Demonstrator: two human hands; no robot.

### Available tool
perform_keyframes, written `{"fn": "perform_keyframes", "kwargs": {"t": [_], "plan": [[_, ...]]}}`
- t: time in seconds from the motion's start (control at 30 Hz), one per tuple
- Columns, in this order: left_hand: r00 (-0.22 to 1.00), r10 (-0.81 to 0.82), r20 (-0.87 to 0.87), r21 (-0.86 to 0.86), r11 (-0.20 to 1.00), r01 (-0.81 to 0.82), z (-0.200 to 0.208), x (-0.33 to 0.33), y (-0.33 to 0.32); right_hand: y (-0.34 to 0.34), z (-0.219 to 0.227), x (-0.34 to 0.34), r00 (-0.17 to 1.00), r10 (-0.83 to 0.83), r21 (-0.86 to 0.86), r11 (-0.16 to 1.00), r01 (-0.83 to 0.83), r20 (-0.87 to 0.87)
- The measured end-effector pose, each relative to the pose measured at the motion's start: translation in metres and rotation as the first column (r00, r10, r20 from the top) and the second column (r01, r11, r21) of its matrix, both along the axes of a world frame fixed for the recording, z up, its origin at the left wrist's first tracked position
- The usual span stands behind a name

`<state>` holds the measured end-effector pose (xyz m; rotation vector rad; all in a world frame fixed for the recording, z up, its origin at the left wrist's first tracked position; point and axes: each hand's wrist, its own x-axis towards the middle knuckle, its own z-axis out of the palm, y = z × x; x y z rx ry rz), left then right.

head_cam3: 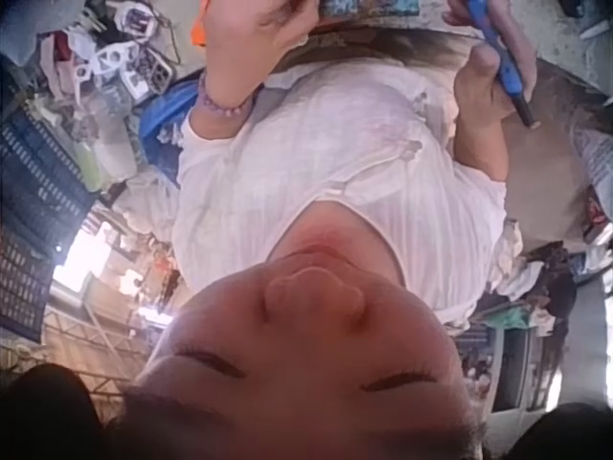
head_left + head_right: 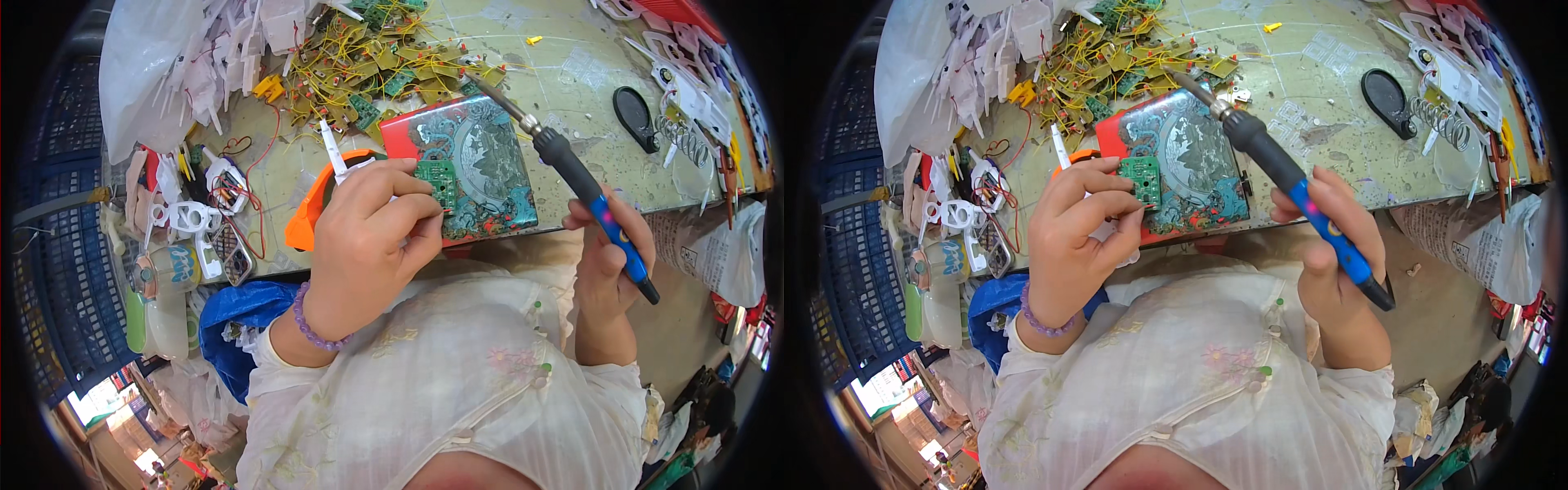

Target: Soldering wires onto a circuit board and assembling it into a plastic housing.

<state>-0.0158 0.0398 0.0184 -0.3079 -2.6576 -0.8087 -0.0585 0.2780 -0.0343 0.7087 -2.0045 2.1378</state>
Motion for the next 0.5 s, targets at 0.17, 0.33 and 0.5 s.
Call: {"fn": "perform_keyframes", "kwargs": {"t": [0.17,0.33,0.5], "plan": [[1.0,0.006,0.017,0.053,0.999,-0.007,-0.003,0.003,-0.003,0.013,-0.007,0.001,0.994,0.002,-0.086,0.996,-0.012,-0.114],[0.999,-0.008,0.046,0.092,0.996,0.003,-0.002,0.004,-0.004,0.025,0.001,0.002,0.983,0.007,-0.107,0.994,-0.026,-0.182],[0.996,-0.036,0.08,0.15,0.988,0.024,-0.003,0.004,-0.006,0.021,0.003,0.003,0.992,0.064,-0.11,0.991,-0.076,-0.108]]}}
